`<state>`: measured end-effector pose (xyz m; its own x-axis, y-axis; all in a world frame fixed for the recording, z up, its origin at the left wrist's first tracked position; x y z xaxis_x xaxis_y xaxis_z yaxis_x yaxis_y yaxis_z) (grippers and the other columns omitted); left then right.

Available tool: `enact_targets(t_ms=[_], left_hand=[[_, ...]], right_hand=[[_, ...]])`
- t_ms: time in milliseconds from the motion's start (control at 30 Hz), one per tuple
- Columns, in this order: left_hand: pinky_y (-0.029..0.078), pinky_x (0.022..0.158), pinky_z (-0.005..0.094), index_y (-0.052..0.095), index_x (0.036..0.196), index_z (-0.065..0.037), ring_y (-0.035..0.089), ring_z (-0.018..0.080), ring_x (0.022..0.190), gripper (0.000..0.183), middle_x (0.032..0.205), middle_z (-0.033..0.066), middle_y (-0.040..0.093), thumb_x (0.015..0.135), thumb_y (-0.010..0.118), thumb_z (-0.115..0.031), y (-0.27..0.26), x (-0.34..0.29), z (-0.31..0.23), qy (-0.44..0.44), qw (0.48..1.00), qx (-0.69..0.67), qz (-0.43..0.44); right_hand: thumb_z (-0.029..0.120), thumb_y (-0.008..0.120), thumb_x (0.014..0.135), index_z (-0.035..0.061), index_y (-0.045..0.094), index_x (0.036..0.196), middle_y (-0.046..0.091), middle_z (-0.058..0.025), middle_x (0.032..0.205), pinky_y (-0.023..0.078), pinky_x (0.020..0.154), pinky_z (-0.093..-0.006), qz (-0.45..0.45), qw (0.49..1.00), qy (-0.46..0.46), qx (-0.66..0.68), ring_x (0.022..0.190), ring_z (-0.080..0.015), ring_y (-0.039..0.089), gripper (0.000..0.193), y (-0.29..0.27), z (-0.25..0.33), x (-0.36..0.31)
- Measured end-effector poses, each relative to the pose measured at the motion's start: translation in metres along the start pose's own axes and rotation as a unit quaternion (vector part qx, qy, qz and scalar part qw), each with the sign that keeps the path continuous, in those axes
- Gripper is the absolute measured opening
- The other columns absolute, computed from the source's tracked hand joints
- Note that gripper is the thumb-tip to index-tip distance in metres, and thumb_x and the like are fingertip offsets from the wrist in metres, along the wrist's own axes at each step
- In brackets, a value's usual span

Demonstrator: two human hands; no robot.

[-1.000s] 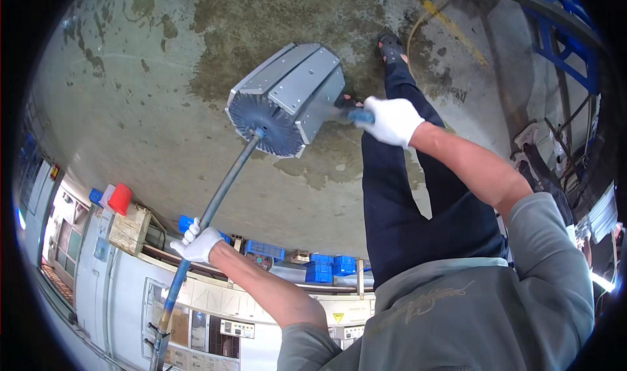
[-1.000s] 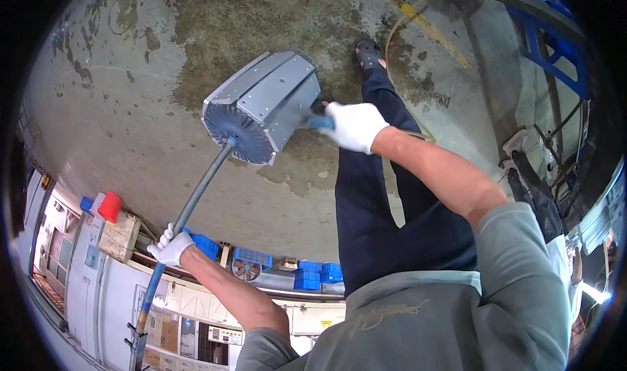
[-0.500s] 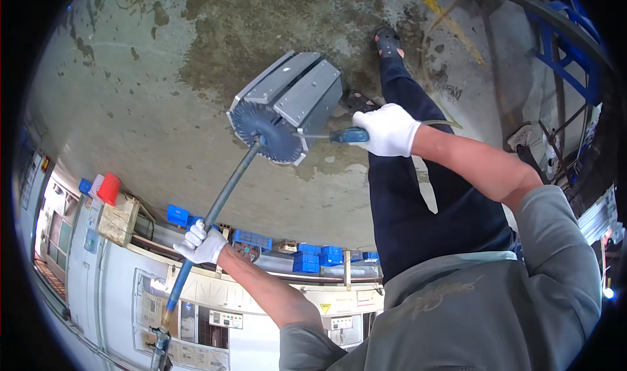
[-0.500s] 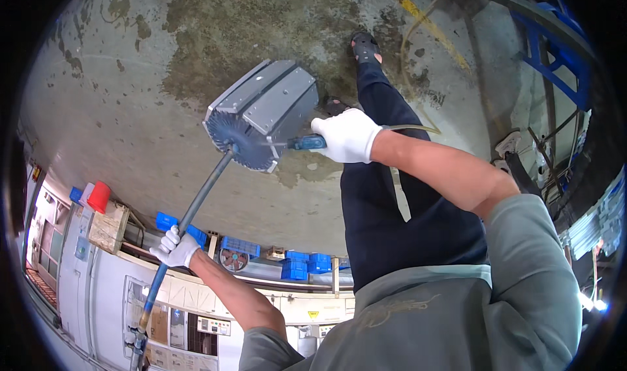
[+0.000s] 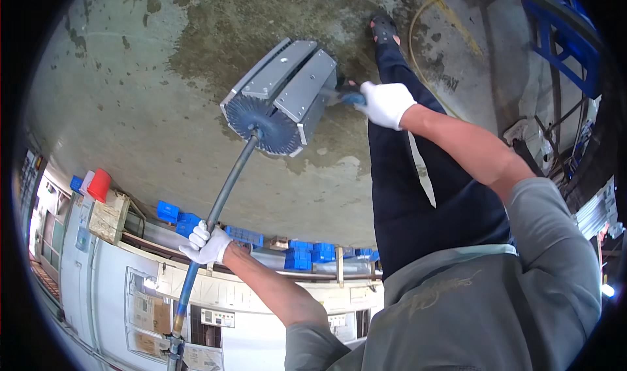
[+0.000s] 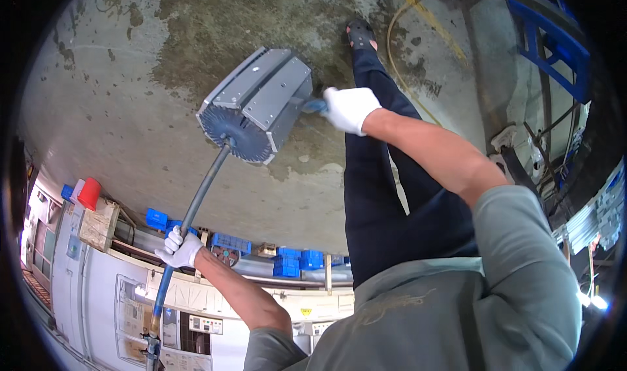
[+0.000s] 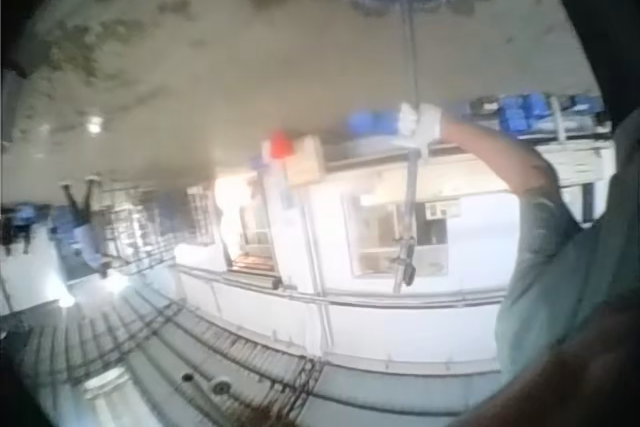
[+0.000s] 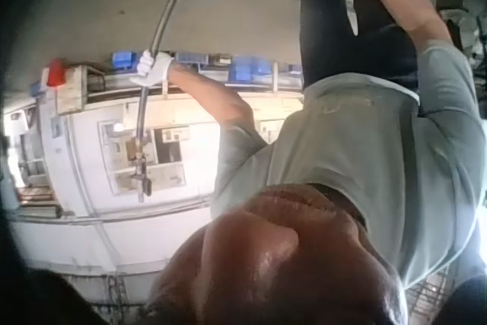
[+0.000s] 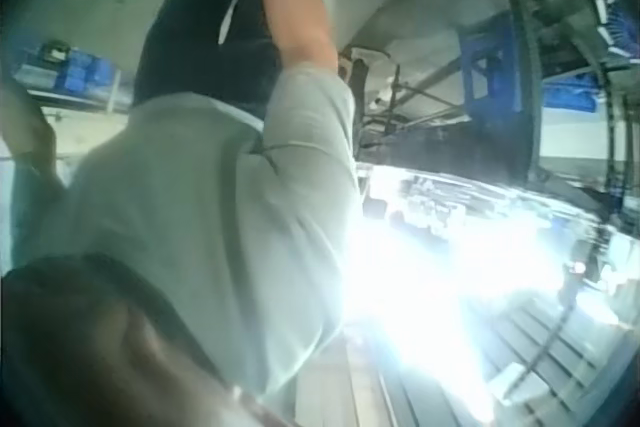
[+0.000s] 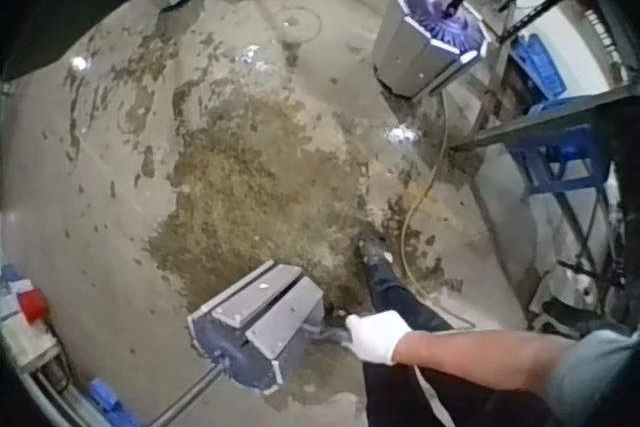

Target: Applying a blue protective coating to a cylindrical metal component using a handheld brush.

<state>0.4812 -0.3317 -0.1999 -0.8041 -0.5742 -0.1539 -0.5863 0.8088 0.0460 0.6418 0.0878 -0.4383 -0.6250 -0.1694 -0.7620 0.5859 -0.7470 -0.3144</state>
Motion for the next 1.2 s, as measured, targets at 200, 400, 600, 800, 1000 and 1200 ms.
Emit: enact_targets(t_ms=[200,400,600,800,1000,1200], left_hand=[[0.028,0.048,0.0298,0.017,0.054,-0.021,0.018,0.0121,0.041,0.052,0.046,-0.005,0.017,0.094,0.049,-0.028,0.006,-0.005,0.001,0.006,1.0,0.014,-0.027],[0.027,0.047,0.03,0.016,0.054,-0.021,0.018,0.0122,0.04,0.053,0.046,-0.0044,0.016,0.091,0.053,-0.026,0.013,0.003,0.003,0.023,0.999,0.004,-0.022],[0.031,0.048,0.0306,0.016,0.053,-0.022,0.019,0.0122,0.04,0.053,0.046,-0.0044,0.016,0.091,0.054,-0.026,0.008,0.003,0.002,0.038,0.999,0.026,-0.022],[0.031,0.048,0.0306,0.015,0.055,-0.022,0.018,0.0122,0.039,0.052,0.047,-0.0048,0.013,0.088,0.055,-0.023,0.007,0.004,0.004,0.027,0.999,0.007,-0.02],[0.031,0.048,0.0301,0.016,0.055,-0.021,0.02,0.0122,0.04,0.051,0.046,-0.0044,0.016,0.091,0.052,-0.024,0.007,0.001,0.003,0.025,1.0,0.011,-0.014],[0.029,0.048,0.0299,0.018,0.055,-0.02,0.022,0.0125,0.041,0.051,0.046,-0.0042,0.018,0.093,0.051,-0.025,0.013,-0.004,0.007,0.038,0.998,0.026,-0.037]], right_hand=[[0.031,0.058,0.089,-0.0003,0.057,0.096,0.068,-0.0208,0.084,0.051,0.072,-0.047,-0.019,0.998,0.059,-0.023,0.083,-0.0386,0.067,0.032,0.031,-0.044,0.034],[0.036,0.055,0.093,-0.0001,0.058,0.097,0.068,-0.0218,0.088,0.051,0.072,-0.048,-0.039,0.996,0.079,-0.005,0.085,-0.0387,0.067,0.037,0.054,-0.067,0.055],[0.029,0.061,0.089,-0.0002,0.056,0.095,0.068,-0.0214,0.086,0.051,0.07,-0.0464,-0.057,0.993,0.102,0.023,0.083,-0.0391,0.066,0.031,0.06,-0.08,0.059],[0.031,0.059,0.09,0.0007,0.056,0.096,0.068,-0.0207,0.086,0.051,0.071,-0.0463,-0.065,0.994,0.09,0.02,0.083,-0.0387,0.066,0.031,0.056,-0.074,0.059],[0.034,0.059,0.09,0.0044,0.057,0.093,0.067,-0.0173,0.079,0.051,0.064,-0.0474,-0.065,0.997,-0.024,0.026,0.075,-0.0369,0.066,0.03,0.037,-0.011,0.022],[0.033,0.057,0.09,0.0059,0.055,0.091,0.065,-0.0151,0.072,0.051,0.063,-0.0468,-0.076,0.996,0.035,0.037,0.07,-0.0366,0.066,0.027,0.034,-0.028,0.02]])
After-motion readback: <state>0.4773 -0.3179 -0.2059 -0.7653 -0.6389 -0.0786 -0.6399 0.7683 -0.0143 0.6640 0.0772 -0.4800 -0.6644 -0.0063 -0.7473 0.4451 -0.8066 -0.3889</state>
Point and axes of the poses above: each hand's wrist, its own x-axis towards the middle knuckle, its own y-axis out of the palm, z = x × y, the point moved 5 cm from there along x, towards the middle knuckle
